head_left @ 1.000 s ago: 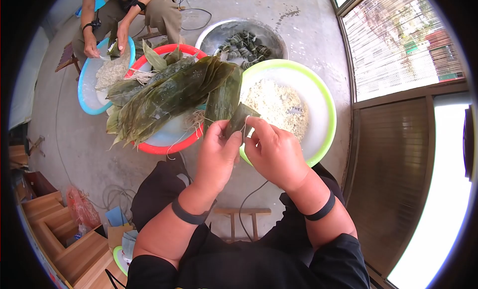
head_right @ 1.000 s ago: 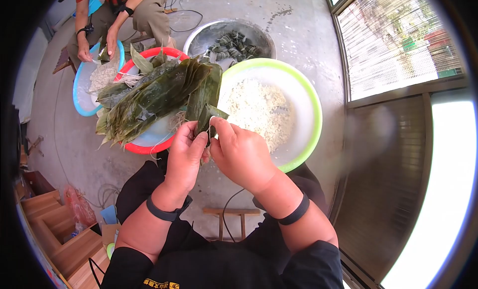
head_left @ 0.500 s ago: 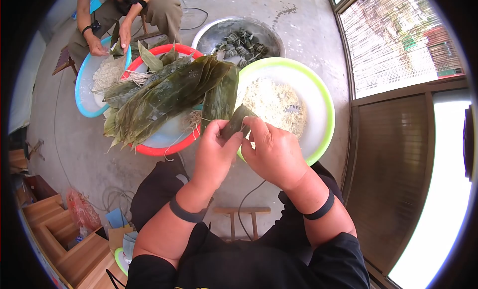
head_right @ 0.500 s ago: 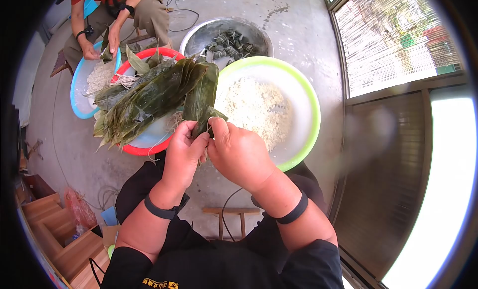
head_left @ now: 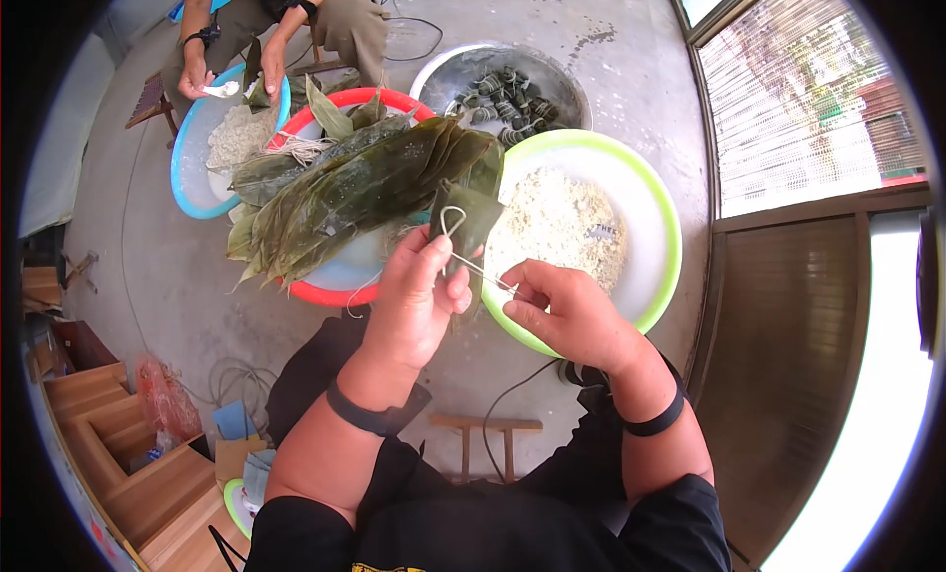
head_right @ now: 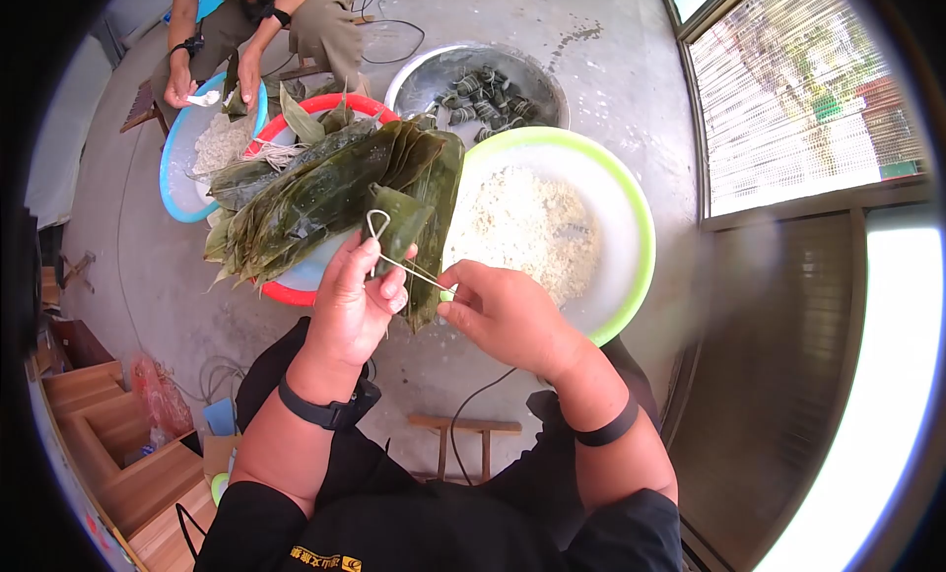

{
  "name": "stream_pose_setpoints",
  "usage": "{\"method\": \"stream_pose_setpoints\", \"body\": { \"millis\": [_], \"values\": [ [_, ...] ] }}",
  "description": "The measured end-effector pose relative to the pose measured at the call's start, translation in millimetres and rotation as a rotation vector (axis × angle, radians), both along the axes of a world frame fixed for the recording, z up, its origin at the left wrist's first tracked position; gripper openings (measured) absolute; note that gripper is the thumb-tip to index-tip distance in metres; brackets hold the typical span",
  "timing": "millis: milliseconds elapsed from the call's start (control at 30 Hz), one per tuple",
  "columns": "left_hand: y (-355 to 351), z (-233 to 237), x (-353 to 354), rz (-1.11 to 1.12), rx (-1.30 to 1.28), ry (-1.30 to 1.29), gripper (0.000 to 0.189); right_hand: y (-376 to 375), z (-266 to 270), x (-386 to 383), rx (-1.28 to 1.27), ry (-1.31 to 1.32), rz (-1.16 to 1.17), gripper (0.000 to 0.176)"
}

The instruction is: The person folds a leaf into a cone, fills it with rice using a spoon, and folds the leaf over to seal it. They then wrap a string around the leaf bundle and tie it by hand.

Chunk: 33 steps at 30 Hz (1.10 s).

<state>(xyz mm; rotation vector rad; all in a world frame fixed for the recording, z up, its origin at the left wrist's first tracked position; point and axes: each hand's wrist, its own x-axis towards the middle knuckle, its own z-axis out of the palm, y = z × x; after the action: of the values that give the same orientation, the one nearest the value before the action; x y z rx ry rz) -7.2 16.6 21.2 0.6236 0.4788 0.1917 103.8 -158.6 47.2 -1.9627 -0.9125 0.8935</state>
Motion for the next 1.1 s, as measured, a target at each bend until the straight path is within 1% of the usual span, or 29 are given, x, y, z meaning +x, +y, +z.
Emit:
{"method": "stream_pose_setpoints", "body": {
  "millis": [100, 200, 267, 300, 367, 433, 500, 633, 700, 733, 800, 900, 933, 1033, 1067, 1100],
  "values": [
    [16, -1, -3, 0.073, 0.014, -0.04, 0.023, -4, 1, 4, -0.005, -0.058, -0.007, 0.018],
    [24, 0, -6, 0.091, 0.024, -0.075, 0.024, -9, 5, 9, 0.142, 0.047, -0.177, 0.012],
    [22, 0, -6, 0.096, 0.029, -0.07, 0.025, -15, 7, 16, 0.177, 0.024, -0.216, 0.01],
    [19, -1, -6, 0.076, 0.017, -0.063, 0.026, -17, 9, 20, 0.195, 0.011, -0.235, 0.01],
    [14, -2, -7, 0.029, -0.008, -0.048, 0.027, -18, 11, 25, 0.134, 0.024, -0.253, 0.011],
    [14, -1, -5, -0.044, -0.034, -0.074, 0.029, -18, 5, 27, 0.103, 0.055, -0.284, 0.011],
    [13, 1, -5, -0.115, -0.059, -0.095, 0.029, -18, 1, 30, 0.096, 0.023, -0.3, 0.012],
    [11, 1, -5, -0.217, -0.001, -0.079, 0.035, -21, -5, 34, 0.098, -0.011, -0.323, 0.013],
    [11, 3, -6, -0.295, 0.012, -0.084, 0.035, -21, -7, 36, 0.045, -0.067, -0.302, 0.011],
    [11, 3, -7, -0.387, 0.068, -0.037, 0.035, -22, -9, 36, 0.018, -0.094, -0.293, 0.01],
    [11, 4, -9, -0.572, 0.181, 0.057, 0.033, -21, -11, 38, 0.009, -0.224, -0.201, 0.009],
    [1, 8, -6, -0.855, 0.964, 0.024, 0.031, -19, -13, 34, -0.027, -0.387, -0.066, 0.008],
    [-2, 5, -7, -0.845, 1.271, -0.057, 0.032, -17, -13, 32, -0.041, -0.435, -0.021, 0.007],
    [-14, -14, -13, -0.878, 1.537, 0.004, 0.034, -10, -11, 20, -0.058, -0.45, 0.054, 0.008],
    [-16, -15, -15, -0.868, 1.53, 0.085, 0.032, -8, -11, 15, -0.025, -0.447, 0.056, 0.007],
    [-15, -14, -14, -0.779, 1.519, 0.109, 0.032, -7, -9, 10, -0.001, -0.402, 0.032, 0.007]
  ]
}}
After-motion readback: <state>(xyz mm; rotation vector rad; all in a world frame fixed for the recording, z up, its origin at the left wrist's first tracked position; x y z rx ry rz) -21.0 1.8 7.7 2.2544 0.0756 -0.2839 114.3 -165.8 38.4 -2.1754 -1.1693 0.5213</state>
